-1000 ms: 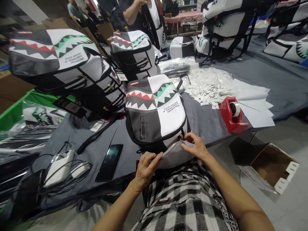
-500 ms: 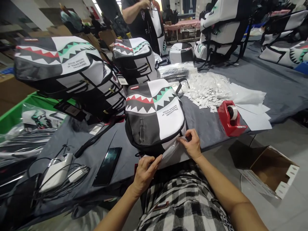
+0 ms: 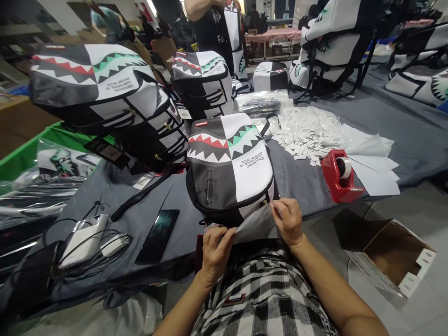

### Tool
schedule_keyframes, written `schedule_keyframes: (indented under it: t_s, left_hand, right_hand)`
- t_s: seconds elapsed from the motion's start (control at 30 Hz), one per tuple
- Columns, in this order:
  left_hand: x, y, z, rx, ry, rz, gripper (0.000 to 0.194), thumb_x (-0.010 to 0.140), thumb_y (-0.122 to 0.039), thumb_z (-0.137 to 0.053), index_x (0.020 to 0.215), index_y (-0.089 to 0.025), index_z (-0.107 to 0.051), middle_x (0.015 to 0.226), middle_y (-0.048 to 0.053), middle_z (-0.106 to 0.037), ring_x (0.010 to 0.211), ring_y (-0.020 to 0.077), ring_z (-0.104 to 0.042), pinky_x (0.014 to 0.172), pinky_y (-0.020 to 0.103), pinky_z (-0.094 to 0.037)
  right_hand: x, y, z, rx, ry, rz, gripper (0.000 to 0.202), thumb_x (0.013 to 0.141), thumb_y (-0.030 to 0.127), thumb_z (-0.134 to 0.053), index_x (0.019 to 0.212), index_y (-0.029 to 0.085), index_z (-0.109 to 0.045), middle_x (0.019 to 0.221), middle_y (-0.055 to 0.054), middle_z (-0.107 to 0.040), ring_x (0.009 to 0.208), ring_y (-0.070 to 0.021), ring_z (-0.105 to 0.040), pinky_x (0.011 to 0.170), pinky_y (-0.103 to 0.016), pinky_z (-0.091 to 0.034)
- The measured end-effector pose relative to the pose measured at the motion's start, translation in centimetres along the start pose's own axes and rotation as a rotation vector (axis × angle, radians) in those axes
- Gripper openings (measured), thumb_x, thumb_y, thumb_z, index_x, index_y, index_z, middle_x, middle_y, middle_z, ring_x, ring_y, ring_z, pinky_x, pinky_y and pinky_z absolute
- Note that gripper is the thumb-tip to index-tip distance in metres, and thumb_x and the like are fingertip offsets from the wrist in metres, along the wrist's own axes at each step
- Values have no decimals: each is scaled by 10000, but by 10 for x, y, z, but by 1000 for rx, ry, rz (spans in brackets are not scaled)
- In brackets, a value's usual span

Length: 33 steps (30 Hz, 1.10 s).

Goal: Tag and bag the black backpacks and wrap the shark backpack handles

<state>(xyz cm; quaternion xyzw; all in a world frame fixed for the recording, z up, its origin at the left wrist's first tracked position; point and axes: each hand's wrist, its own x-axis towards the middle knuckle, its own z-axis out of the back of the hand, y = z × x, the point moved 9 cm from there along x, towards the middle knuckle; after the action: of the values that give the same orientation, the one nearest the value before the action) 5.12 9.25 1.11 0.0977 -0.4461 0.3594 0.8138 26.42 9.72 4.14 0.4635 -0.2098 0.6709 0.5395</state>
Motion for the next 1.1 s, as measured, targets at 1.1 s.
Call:
schedule_keyframes:
  t_s: [1.1]
  left_hand:
    - [8, 2, -9, 36, 213, -142, 458, 931, -28, -516, 1297, -269, -647, 858, 30, -545, 797, 157, -492, 867, 334, -425]
  right_hand:
    - [-30, -45, -52, 544, -71, -688, 231, 840, 325, -737, 879, 230, -531, 790, 25, -534, 685, -136, -576, 655, -284, -537]
